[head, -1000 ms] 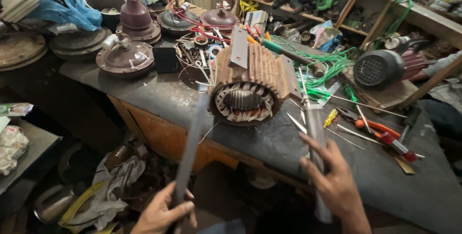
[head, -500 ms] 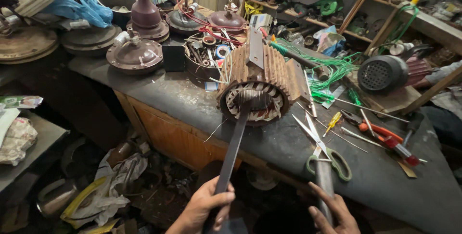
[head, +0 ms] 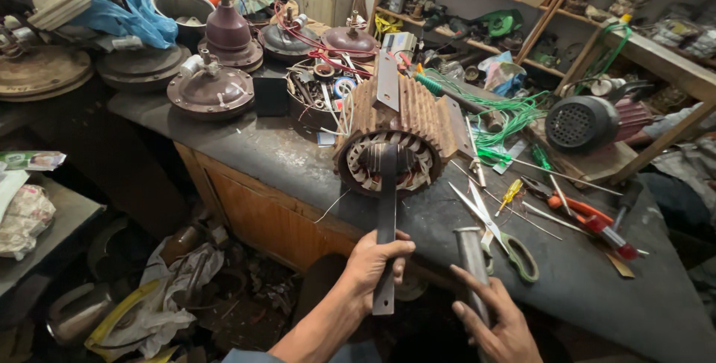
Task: The person uses a metal bar and hammer to tap and adjust the stator windings of an electric motor placed on a workbench. They repeatedly reposition the bar and strike it to seat the windings, then rotate the motor to access different sections.
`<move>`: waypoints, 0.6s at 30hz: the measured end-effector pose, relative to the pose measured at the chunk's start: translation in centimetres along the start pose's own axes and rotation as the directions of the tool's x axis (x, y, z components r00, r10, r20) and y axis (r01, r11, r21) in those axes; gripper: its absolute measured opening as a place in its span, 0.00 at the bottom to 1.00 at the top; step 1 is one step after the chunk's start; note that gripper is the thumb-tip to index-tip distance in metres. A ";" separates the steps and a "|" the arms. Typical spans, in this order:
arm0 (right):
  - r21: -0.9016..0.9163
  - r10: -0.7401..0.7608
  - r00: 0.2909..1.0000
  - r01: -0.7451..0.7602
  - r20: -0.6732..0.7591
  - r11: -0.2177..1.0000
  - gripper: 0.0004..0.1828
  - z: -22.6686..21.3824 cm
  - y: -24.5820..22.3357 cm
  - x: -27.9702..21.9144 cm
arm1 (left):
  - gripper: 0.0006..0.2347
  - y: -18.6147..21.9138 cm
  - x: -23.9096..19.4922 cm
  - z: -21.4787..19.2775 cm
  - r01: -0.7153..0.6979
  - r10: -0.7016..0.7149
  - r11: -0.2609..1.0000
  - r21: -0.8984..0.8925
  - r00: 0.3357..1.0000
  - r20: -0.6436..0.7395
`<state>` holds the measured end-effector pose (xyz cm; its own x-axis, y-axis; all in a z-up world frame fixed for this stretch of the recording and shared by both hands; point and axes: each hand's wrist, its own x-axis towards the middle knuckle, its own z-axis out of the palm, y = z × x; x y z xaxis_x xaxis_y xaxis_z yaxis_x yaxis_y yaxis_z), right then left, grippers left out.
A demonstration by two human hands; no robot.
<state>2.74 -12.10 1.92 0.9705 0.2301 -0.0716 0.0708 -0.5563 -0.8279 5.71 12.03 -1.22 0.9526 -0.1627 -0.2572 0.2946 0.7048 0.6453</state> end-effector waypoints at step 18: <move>-0.177 -0.317 0.944 0.298 -0.094 0.938 0.30 0.9 -5.8 3.5 | 0.06 -0.6 3.0 1.1 -0.108 0.109 0.992 0.063 0.994 -0.007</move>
<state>5.49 -7.33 6.01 0.9150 0.3189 0.2472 0.3963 -0.5950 -0.6993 8.52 10.41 -1.60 0.9783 -0.0800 -0.1909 0.1942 0.6733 0.7134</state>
